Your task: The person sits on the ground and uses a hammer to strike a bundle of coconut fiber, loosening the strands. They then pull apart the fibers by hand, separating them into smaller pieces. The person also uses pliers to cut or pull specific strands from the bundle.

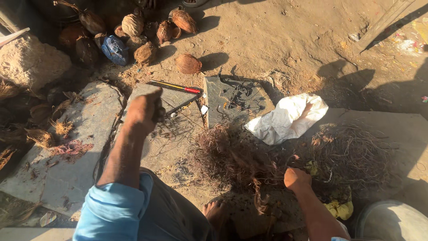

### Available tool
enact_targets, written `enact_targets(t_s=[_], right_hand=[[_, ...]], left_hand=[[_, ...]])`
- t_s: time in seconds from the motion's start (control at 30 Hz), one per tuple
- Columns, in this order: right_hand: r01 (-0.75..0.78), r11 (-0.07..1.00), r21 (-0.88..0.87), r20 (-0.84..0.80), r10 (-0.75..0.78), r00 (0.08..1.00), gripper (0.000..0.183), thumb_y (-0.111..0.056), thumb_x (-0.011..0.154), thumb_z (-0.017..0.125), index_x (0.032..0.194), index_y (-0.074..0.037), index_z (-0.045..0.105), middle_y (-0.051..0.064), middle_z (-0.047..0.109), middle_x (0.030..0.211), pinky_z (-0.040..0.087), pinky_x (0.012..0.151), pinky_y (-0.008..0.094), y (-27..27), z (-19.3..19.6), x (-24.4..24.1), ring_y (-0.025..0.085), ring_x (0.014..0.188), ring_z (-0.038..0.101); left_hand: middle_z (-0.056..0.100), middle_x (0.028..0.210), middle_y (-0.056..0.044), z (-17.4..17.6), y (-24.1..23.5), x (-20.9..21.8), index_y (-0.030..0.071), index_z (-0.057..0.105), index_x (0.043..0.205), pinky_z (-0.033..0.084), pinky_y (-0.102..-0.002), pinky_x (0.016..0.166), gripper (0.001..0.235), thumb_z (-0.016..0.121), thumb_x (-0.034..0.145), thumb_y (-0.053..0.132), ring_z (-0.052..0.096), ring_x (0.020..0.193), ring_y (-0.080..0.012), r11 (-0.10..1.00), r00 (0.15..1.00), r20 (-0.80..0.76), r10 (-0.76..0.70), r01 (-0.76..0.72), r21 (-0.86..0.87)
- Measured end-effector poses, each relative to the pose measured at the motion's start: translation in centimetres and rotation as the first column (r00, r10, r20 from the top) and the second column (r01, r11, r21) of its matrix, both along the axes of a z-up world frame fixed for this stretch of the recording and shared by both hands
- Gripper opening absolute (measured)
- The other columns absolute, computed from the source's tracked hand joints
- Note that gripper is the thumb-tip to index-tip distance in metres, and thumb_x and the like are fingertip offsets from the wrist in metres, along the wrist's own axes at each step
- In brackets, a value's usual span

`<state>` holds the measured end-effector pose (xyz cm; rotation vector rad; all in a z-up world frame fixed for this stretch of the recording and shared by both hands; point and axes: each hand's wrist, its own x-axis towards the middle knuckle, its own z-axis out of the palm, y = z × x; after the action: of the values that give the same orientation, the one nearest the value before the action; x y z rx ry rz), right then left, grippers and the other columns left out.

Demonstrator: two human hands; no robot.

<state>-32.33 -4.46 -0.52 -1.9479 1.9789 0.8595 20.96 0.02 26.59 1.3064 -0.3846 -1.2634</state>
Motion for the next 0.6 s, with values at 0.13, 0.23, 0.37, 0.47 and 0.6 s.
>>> enact_targets(t_s=[0.13,0.23,0.37,0.47,0.6], right_hand=[[-0.005,0.960,0.281,-0.095,0.033,0.995,0.042,-0.028,0.094,0.073,0.129,-0.009,0.065,0.015,0.063,0.130,0.049,0.097,0.055,-1.7,7.2,7.4,0.037,0.114,0.063],[-0.331,0.881,-0.338,0.322,0.439,0.839,0.051,-0.037,0.092,0.075,0.131,-0.007,0.062,0.017,0.066,0.128,0.048,0.096,0.053,-0.5,11.8,13.9,0.035,0.111,0.064],[-0.082,0.805,-0.588,0.780,0.591,0.207,0.049,-0.010,0.101,0.063,0.147,-0.001,0.050,0.025,0.064,0.121,0.057,0.082,0.038,2.5,11.4,23.0,0.028,0.104,0.064],[-0.047,0.838,-0.543,0.839,0.544,-0.006,0.024,-0.006,0.105,0.064,0.129,-0.005,0.063,0.014,0.077,0.105,0.055,0.055,0.027,3.0,9.0,27.0,0.012,0.072,0.067],[0.133,0.990,0.041,0.888,0.025,-0.458,0.029,0.004,0.090,0.060,0.118,-0.002,0.063,0.008,0.075,0.107,0.048,0.050,0.025,4.6,7.4,24.5,0.009,0.063,0.059]], left_hand=[[0.042,0.062,0.000,-2.0,-1.1,-2.7,0.014,0.046,0.071,0.037,-0.033,0.049,0.038,0.063,0.102,0.028,0.045,0.054,-0.0161,0.998,0.992,-0.115,-0.057,0.053,-0.036],[0.040,0.062,0.001,-1.8,-1.6,-4.6,0.014,0.046,0.072,0.033,-0.033,0.046,0.035,0.061,0.101,0.026,0.041,0.053,-0.0155,0.991,0.963,-0.239,-0.126,0.114,-0.064],[0.041,0.062,0.000,-1.9,-1.2,-6.2,0.012,0.048,0.075,0.035,-0.034,0.047,0.031,0.059,0.101,0.024,0.042,0.053,-0.0161,0.988,0.932,-0.335,-0.140,0.111,-0.105],[0.044,0.063,-0.001,-2.0,-1.1,-6.0,0.011,0.052,0.077,0.038,-0.034,0.047,0.028,0.059,0.101,0.024,0.044,0.053,-0.0165,0.988,0.926,-0.355,-0.128,0.090,-0.123],[0.043,0.063,-0.001,-2.9,-1.7,-5.2,0.010,0.054,0.078,0.042,-0.036,0.047,0.027,0.063,0.101,0.021,0.046,0.052,-0.0170,0.998,0.978,-0.205,-0.050,0.043,-0.036]])
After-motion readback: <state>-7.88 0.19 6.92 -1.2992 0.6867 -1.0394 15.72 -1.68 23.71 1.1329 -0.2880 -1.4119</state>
